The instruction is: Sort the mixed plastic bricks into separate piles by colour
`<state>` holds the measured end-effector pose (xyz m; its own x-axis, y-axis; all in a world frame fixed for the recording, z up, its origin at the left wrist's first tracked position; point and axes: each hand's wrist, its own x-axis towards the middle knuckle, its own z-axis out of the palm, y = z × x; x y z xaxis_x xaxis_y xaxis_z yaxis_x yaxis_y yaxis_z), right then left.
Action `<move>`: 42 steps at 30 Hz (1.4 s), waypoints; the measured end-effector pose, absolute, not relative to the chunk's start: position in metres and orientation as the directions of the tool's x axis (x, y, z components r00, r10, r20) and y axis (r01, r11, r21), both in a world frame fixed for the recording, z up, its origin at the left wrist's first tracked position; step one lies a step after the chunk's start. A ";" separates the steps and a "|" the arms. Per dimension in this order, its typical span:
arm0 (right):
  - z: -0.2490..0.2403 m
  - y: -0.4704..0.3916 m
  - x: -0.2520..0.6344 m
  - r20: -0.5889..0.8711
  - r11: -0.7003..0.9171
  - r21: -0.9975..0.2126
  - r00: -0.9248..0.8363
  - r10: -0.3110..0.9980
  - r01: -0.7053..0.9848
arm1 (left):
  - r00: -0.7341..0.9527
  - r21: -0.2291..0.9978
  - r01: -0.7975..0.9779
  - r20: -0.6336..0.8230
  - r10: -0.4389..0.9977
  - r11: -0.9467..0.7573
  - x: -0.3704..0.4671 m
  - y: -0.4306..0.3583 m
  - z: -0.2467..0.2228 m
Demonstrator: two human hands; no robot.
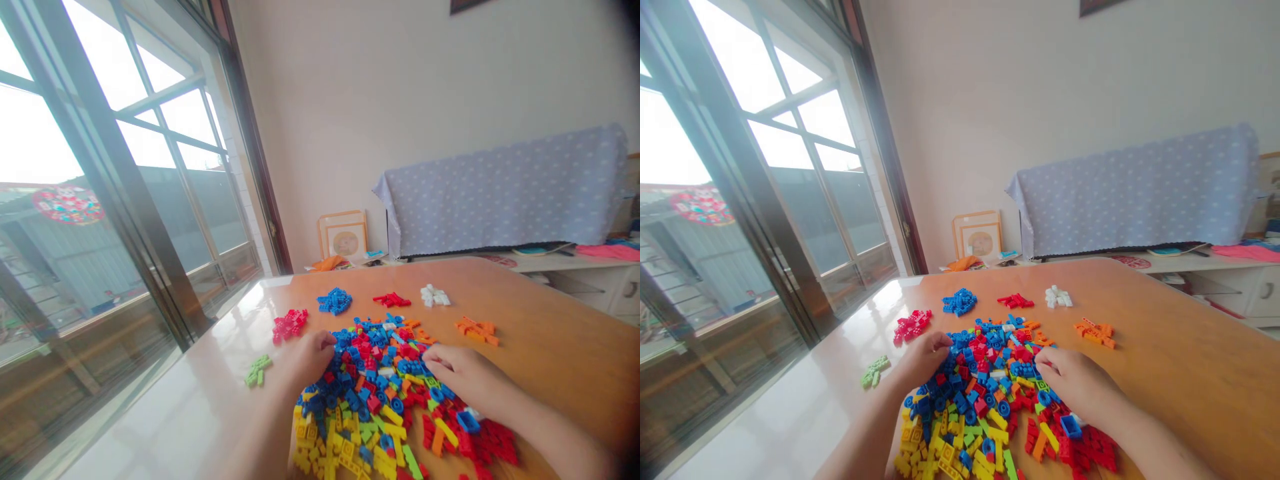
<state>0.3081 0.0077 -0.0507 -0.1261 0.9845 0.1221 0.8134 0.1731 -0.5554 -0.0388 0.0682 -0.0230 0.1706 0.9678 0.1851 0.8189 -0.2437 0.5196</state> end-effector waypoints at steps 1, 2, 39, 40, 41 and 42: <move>-0.051 0.008 0.308 0.121 0.173 -0.556 -0.126 0.985 0.813 | 0.212 0.509 0.815 0.184 0.960 -0.278 -0.035 0.063 -0.016; -0.051 0.008 0.308 0.118 0.171 -0.558 -0.126 0.985 0.812 | 0.264 0.489 0.812 0.177 0.948 -0.317 -0.031 0.057 -0.009; -0.046 0.006 0.307 0.155 0.202 -0.534 -0.140 0.978 0.821 | 0.320 0.646 0.662 0.215 0.923 -0.380 0.004 0.028 0.020; -0.046 0.005 0.307 0.157 0.205 -0.535 -0.142 0.977 0.820 | 0.310 0.674 0.641 0.211 0.927 -0.367 0.002 0.032 0.016; -0.045 0.004 0.306 0.157 0.206 -0.535 -0.143 0.977 0.819 | 0.298 0.695 0.626 0.207 0.932 -0.354 0.001 0.035 0.012; -0.045 0.003 0.306 0.156 0.205 -0.536 -0.143 0.977 0.819 | 0.285 0.711 0.615 0.204 0.937 -0.342 -0.001 0.039 0.009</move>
